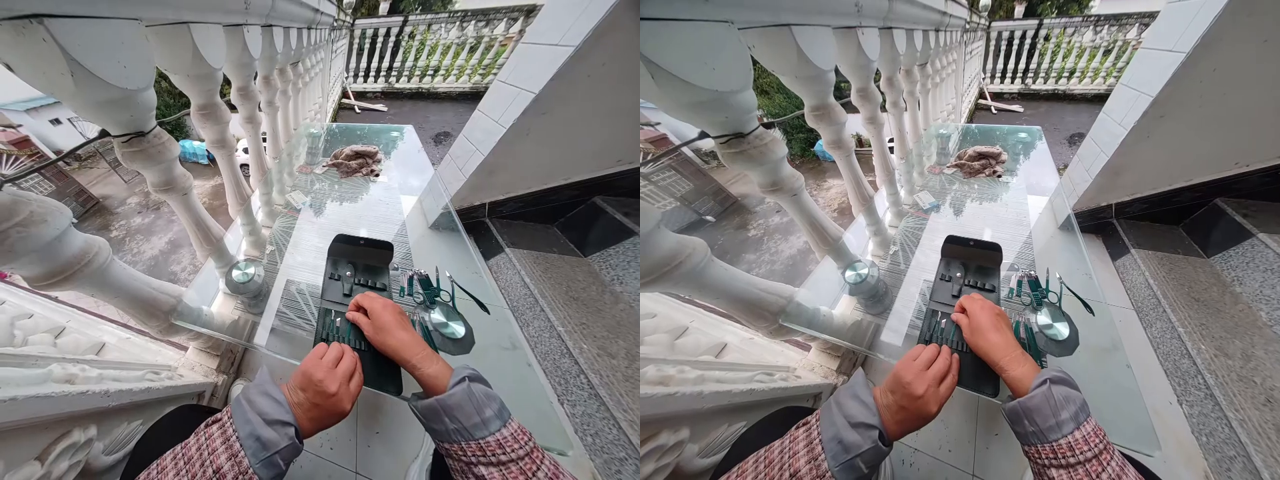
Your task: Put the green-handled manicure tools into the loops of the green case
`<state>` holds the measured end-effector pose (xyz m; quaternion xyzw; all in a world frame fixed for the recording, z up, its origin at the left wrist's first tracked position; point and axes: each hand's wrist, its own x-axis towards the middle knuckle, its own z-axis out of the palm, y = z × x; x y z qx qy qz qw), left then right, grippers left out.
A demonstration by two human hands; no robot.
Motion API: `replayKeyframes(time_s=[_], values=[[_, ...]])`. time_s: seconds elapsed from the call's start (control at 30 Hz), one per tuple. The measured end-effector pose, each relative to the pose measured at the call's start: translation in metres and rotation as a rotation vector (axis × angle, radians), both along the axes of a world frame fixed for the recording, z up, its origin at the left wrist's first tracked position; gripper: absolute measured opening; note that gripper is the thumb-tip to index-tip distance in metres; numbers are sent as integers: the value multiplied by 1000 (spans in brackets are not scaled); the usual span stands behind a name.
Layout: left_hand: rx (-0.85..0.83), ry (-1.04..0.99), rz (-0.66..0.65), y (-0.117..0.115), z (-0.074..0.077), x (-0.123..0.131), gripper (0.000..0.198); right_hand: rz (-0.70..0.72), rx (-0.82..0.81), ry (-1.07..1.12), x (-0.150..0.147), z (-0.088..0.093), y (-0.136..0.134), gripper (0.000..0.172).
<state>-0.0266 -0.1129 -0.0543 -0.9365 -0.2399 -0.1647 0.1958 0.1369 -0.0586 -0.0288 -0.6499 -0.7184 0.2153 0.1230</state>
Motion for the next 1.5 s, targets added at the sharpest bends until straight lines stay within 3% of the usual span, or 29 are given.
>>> replayKeyframes(time_s=[0.43, 0.73, 1.2, 1.5], values=[[34, 2, 7, 1, 0, 0, 20, 30, 2, 27, 8, -5, 8, 24], [46, -9, 28, 3, 0, 1, 13, 26, -27, 72, 7, -3, 7, 12], [68, 4, -7, 1, 0, -1, 20, -7, -104, 122, 31, 3, 12, 18], [94, 10, -37, 0, -2, -1, 24, -97, -82, 117, 35, -4, 9, 18]])
